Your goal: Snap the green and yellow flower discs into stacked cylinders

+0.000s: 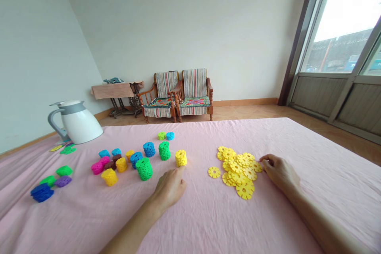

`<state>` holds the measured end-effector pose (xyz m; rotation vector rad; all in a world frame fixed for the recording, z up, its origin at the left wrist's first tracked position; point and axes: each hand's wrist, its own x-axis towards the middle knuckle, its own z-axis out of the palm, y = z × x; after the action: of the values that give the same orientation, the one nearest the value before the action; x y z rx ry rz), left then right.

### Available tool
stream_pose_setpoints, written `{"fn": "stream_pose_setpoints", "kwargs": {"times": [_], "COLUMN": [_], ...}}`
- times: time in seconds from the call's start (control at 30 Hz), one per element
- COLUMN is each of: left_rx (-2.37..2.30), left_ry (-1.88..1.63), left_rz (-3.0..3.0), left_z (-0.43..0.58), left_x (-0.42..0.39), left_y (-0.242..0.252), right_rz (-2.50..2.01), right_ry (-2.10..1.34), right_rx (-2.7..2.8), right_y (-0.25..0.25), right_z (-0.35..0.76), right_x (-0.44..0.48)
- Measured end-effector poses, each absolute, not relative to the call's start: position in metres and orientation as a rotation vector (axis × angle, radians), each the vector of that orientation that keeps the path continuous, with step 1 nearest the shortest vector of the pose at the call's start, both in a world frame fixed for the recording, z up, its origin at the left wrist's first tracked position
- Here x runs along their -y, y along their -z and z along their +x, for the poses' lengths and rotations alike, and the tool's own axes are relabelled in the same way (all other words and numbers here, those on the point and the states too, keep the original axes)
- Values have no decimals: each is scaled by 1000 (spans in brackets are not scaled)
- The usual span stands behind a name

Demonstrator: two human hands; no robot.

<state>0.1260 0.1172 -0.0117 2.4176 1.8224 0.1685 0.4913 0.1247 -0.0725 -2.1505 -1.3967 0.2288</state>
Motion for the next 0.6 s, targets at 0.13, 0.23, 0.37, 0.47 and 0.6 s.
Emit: {"fn": "stream_pose_setpoints", "kwargs": {"times": [0.13,0.23,0.37,0.47,0.6], "left_rx": [-1833,-1825,-1839,-1855,-1858], "left_ry": [-178,-178,-191,-201,-218], "left_rz": [2388,2354,2314,2302,2308], "left_z": [123,122,122,123,123], "left_x": [-126,-131,-137,-141,-142], "left_y": [12,11,7,6,9], "right_rz": [-2164,-2171,-2166,-2164,-2150], "right_ry": [-232,-244,-245,-230,-215], "right_rx": [1387,1387,1386,1379,1384], "right_y": [71,69,69,70,71], "right_z": [491,490,490,490,490], "right_x": [-124,-123,-123,-123,-124]}}
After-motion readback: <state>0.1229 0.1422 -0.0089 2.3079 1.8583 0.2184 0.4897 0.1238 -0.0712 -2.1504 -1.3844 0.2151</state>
